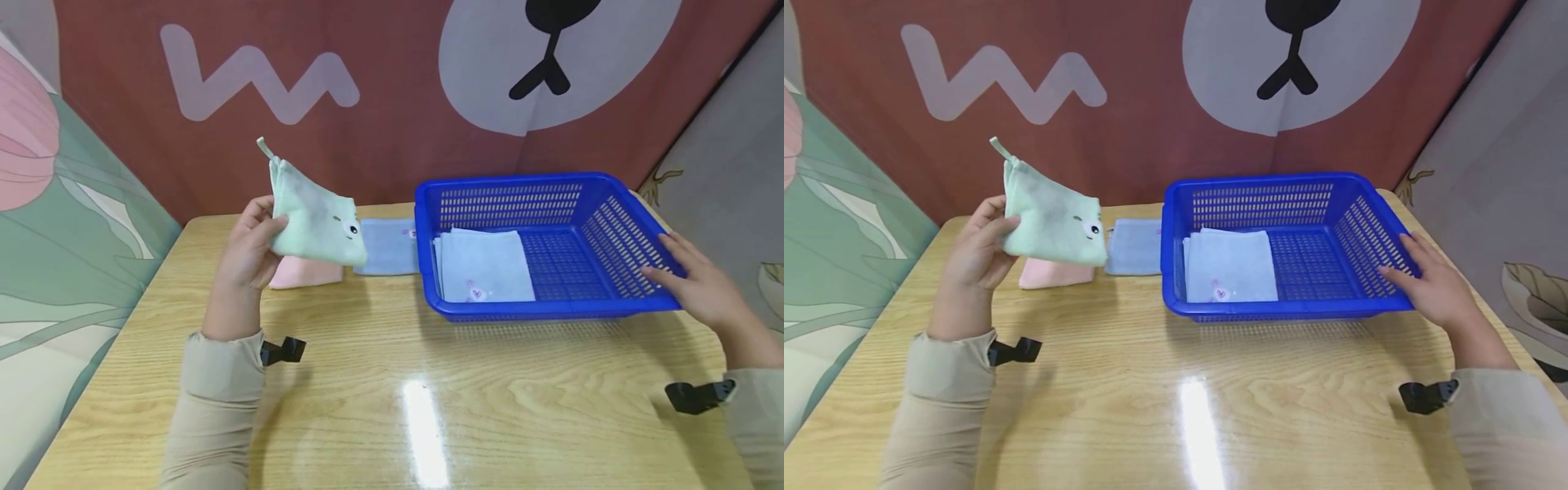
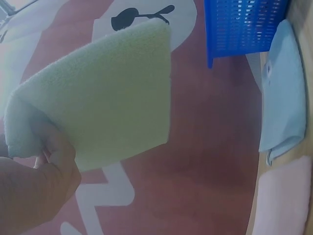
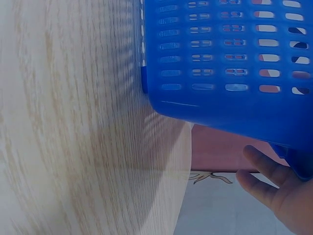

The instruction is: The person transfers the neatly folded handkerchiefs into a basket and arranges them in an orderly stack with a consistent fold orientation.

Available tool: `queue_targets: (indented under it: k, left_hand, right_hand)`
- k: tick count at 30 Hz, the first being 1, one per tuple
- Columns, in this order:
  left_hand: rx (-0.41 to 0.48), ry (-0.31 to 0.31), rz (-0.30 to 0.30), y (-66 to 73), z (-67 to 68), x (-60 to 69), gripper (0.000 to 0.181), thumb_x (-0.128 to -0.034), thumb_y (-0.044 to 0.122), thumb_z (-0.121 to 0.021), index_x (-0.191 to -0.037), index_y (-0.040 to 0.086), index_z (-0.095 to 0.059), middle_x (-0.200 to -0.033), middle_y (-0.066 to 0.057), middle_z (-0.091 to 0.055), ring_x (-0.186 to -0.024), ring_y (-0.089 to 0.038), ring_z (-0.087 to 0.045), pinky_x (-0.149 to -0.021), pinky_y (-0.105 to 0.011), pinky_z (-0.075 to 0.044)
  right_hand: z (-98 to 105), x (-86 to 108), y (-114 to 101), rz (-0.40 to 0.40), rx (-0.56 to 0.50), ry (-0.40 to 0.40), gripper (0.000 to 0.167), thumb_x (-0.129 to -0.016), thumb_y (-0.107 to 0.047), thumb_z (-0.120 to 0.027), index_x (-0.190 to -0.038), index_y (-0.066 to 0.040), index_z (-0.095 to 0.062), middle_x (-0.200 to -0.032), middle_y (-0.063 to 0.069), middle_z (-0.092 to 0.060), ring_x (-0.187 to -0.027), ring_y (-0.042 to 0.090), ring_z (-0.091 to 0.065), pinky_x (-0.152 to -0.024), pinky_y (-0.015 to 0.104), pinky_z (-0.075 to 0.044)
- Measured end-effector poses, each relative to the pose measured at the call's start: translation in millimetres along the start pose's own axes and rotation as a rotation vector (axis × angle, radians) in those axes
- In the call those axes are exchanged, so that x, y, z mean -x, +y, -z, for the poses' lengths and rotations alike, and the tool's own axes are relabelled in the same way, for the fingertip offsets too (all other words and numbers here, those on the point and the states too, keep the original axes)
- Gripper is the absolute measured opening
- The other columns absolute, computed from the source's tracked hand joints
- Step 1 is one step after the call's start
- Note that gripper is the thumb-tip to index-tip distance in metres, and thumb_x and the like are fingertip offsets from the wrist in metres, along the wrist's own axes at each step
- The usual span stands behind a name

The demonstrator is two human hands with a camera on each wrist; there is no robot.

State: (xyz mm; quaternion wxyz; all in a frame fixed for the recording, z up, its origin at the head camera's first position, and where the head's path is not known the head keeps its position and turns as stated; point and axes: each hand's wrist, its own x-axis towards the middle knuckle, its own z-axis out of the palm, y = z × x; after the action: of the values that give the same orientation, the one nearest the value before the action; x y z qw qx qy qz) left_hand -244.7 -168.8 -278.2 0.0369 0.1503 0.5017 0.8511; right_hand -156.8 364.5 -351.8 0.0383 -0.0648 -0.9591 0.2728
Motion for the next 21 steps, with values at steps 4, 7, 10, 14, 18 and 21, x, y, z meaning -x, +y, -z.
queue_targets:
  k: [4, 7, 10, 14, 18, 21]
  left_hand:
    - [0.006, -0.002, 0.0, -1.7, -3.1, 0.6, 0.021, -0.088, -0.008, -0.032, -0.096, 0.007, -0.044, -0.097, -0.008, -0.035, -0.073, -0.015, -0.051, -0.058, -0.022, -0.046]
    - [0.021, -0.01, -0.004, -2.7, -5.8, 0.9, 0.023, -0.0876, -0.009, -0.031, -0.096, 0.007, -0.044, -0.096, -0.008, -0.036, -0.073, -0.015, -0.051, -0.058, -0.022, -0.046]
    - [0.027, -0.019, -0.01, -3.6, -8.9, 0.9, 0.025, -0.0872, -0.01, -0.029, -0.096, 0.008, -0.045, -0.095, -0.008, -0.036, -0.073, -0.015, -0.051, -0.058, -0.022, -0.046]
    - [0.022, -0.024, -0.013, -5.0, -13.3, 0.2, 0.026, -0.0869, -0.01, -0.03, -0.096, 0.009, -0.046, -0.095, -0.007, -0.037, -0.075, -0.015, -0.051, -0.059, -0.022, -0.046]
    - [0.031, -0.021, -0.001, -7.1, -17.6, -0.4, 0.028, -0.0865, -0.011, -0.03, -0.095, 0.009, -0.047, -0.094, -0.006, -0.037, -0.076, -0.015, -0.05, -0.06, -0.022, -0.045]
    - [0.046, -0.028, 0.011, -9.2, -20.5, -0.9, 0.029, -0.0862, -0.011, -0.03, -0.093, 0.01, -0.048, -0.093, -0.005, -0.037, -0.076, -0.015, -0.049, -0.06, -0.022, -0.045]
  right_hand:
    - [0.0, -0.2, -0.1, 0.0, 0.005, -0.004, 0.067, -0.09, -0.033, -0.038, -0.137, -0.006, 0.002, -0.14, 0.015, 0.012, -0.121, 0.045, 0.011, -0.084, 0.068, 0.0]
    - [0.0, -0.3, 0.0, -0.002, 0.008, -0.005, 0.067, -0.09, -0.034, -0.038, -0.137, -0.006, 0.002, -0.14, 0.015, 0.013, -0.121, 0.045, 0.011, -0.084, 0.068, 0.0]
    - [0.3, -0.4, -0.4, -0.003, 0.005, -0.004, 0.067, -0.09, -0.034, -0.038, -0.137, -0.006, 0.002, -0.14, 0.015, 0.013, -0.121, 0.044, 0.011, -0.084, 0.068, 0.0]
    - [0.7, 0.0, -0.8, -0.003, 0.003, -0.005, 0.067, -0.09, -0.034, -0.038, -0.137, -0.006, 0.002, -0.14, 0.015, 0.012, -0.121, 0.044, 0.011, -0.085, 0.067, 0.0]
    - [0.8, 0.4, -0.9, -0.005, 0.004, -0.006, 0.067, -0.09, -0.034, -0.038, -0.137, -0.007, 0.002, -0.141, 0.014, 0.012, -0.121, 0.045, 0.011, -0.085, 0.067, 0.0]
    - [0.6, 0.5, -0.6, -0.005, -0.002, -0.004, 0.067, -0.09, -0.034, -0.038, -0.137, -0.007, 0.001, -0.141, 0.014, 0.012, -0.121, 0.045, 0.011, -0.085, 0.067, 0.001]
